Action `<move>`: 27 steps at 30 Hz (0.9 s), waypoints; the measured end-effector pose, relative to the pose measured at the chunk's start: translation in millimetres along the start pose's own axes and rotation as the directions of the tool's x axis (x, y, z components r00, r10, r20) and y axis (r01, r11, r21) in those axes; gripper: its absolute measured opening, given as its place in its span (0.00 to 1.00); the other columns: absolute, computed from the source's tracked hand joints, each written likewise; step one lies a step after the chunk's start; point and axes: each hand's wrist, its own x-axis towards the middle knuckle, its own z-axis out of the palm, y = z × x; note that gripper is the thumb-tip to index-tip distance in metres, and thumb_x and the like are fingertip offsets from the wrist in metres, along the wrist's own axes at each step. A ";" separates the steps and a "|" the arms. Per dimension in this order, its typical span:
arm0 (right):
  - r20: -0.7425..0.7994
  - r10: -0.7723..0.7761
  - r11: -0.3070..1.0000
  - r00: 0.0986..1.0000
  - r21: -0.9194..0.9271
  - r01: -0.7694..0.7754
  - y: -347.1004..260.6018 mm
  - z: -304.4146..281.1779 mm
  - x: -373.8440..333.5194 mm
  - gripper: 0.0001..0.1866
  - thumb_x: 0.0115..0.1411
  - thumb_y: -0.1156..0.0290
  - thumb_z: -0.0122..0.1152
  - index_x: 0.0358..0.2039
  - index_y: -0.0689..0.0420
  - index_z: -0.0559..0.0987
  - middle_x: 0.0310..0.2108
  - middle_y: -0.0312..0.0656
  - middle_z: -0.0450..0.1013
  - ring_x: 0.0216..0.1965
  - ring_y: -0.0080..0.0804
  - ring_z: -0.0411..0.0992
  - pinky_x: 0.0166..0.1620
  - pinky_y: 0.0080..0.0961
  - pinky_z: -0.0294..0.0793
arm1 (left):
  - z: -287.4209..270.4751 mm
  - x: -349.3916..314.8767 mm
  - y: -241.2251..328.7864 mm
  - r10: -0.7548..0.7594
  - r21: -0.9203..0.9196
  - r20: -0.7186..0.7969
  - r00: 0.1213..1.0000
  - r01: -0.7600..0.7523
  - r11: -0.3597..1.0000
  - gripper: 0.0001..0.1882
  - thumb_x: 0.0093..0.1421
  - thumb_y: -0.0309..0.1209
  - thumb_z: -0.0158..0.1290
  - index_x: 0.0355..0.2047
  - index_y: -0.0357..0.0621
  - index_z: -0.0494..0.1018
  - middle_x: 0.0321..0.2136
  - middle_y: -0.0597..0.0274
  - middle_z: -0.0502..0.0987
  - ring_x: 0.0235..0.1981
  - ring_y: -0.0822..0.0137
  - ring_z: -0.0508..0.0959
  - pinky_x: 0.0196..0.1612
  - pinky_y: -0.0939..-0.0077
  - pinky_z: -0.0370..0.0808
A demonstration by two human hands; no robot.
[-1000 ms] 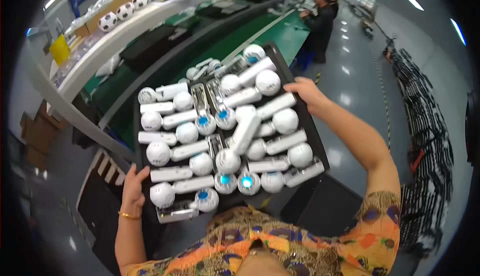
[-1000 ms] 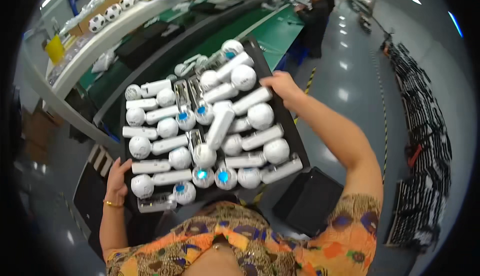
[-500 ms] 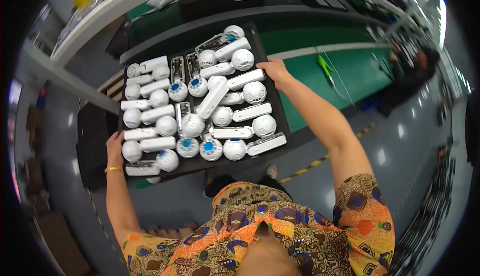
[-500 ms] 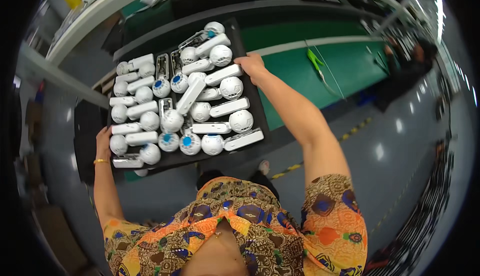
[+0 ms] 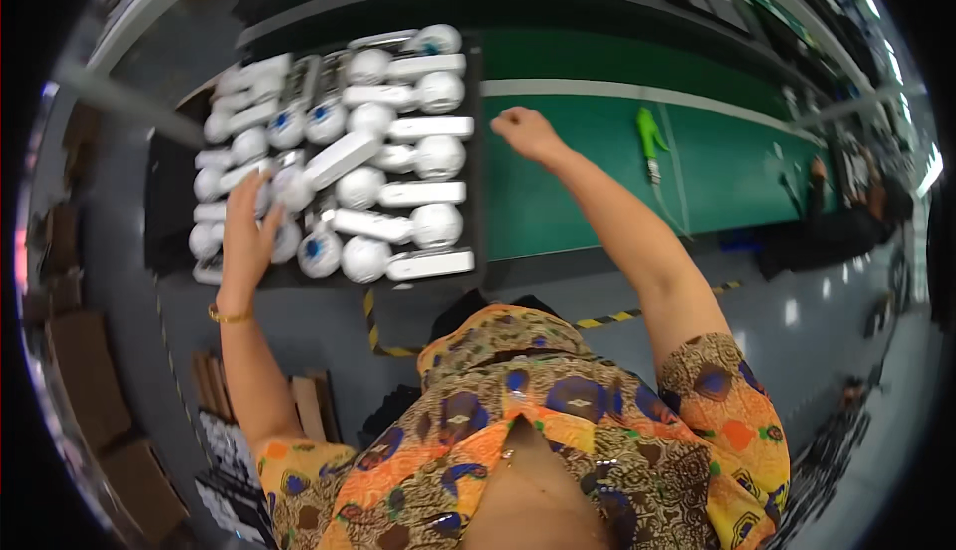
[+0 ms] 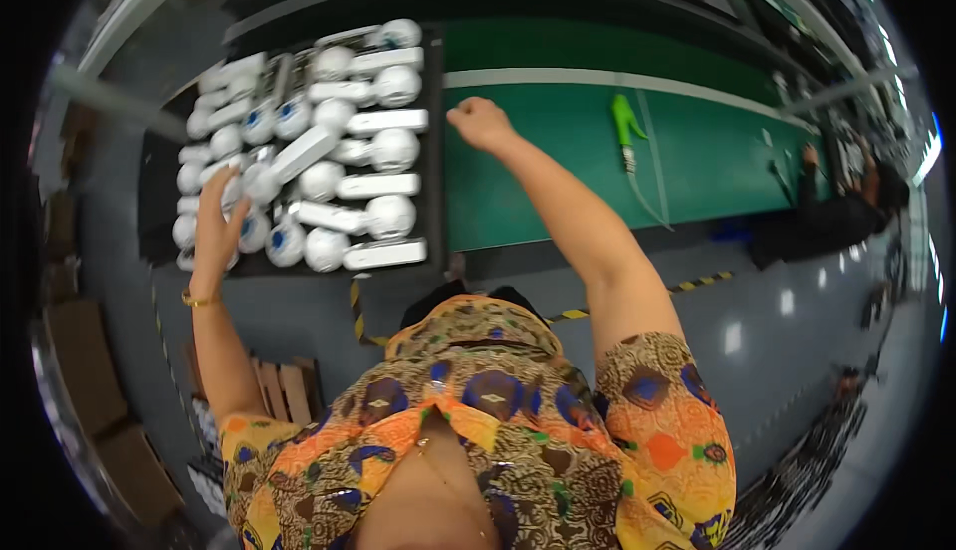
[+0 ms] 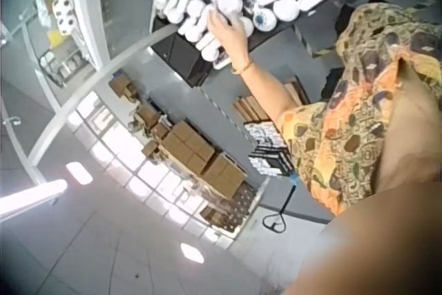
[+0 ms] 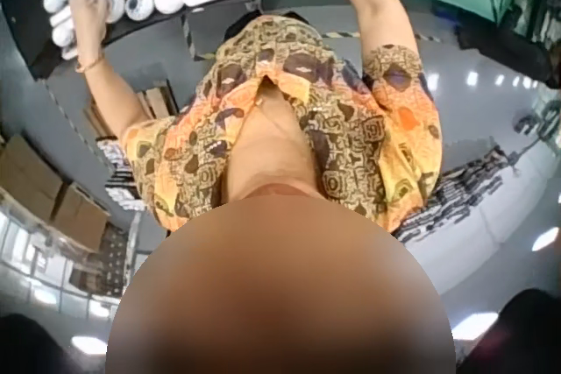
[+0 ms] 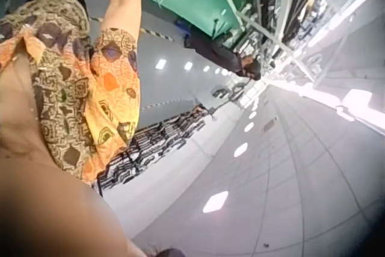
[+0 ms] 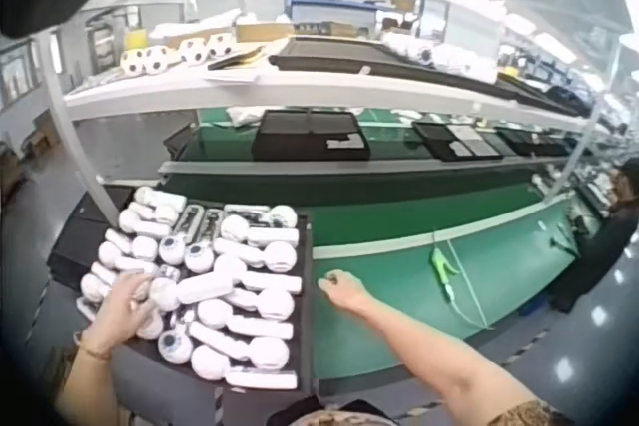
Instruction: Cleaning toy fans with a handheld tool and organizing them onto a tray on a production floor.
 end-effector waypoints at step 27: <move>0.077 -0.142 0.601 0.987 -0.785 0.148 315.6 -224.4 13.1 0.34 0.42 0.57 0.65 0.49 0.61 0.69 0.46 0.55 0.68 0.49 0.52 0.66 0.48 0.49 0.69 | 92.9 -35.0 395.6 -0.548 -0.638 -0.480 0.685 0.156 0.754 0.27 0.48 0.33 0.62 0.48 0.43 0.66 0.36 0.62 0.74 0.36 0.70 0.76 0.42 0.77 0.73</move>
